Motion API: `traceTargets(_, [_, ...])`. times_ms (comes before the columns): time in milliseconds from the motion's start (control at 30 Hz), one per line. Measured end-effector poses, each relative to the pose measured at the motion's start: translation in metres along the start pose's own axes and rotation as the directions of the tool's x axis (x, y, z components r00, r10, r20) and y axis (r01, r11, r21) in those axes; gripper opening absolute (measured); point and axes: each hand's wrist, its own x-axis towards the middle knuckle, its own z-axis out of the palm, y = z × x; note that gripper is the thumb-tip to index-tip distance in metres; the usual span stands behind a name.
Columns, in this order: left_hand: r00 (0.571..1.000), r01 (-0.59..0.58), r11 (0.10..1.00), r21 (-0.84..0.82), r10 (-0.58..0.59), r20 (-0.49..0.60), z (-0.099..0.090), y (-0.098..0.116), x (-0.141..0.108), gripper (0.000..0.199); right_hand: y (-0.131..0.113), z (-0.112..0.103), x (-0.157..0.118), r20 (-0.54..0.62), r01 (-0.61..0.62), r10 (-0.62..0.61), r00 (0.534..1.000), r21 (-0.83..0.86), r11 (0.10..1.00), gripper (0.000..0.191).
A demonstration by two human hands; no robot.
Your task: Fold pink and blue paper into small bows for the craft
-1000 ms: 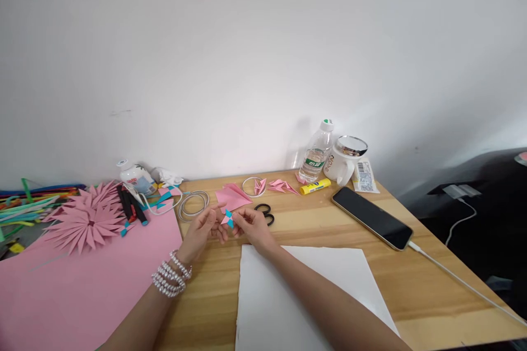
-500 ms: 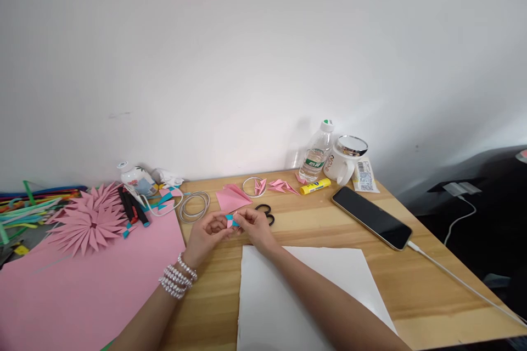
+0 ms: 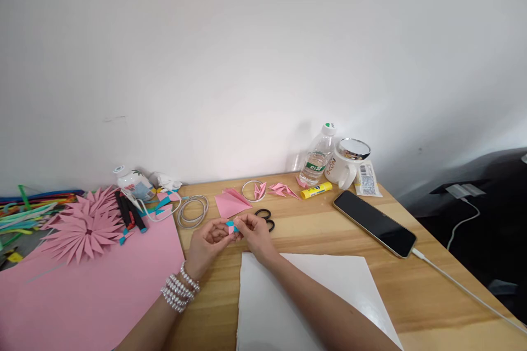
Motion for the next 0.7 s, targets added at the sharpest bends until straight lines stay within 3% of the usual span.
traceTargets(167, [0.999,-0.043,0.992,0.119,0.041,0.024,-0.0005,0.0008,-0.0002,0.036,-0.0001,-0.0016,0.0030,0.021,-0.038,0.038,0.999,0.005,0.999,0.037])
traceTargets(533, [1.000,0.004,0.997,0.079,-0.007,0.029,0.0009,-0.0047,-0.0002,0.030,-0.0009,-0.0011,0.0023,0.021,-0.020,0.020,1.000,0.005,1.000,0.034])
traceTargets(700, [0.998,0.028,0.998,0.059,-0.024,-0.062,-0.0031,-0.0055,0.0017,0.030,-0.0005,-0.0012,0.0028,0.081,-0.019,0.010,0.997,0.112,0.994,0.029])
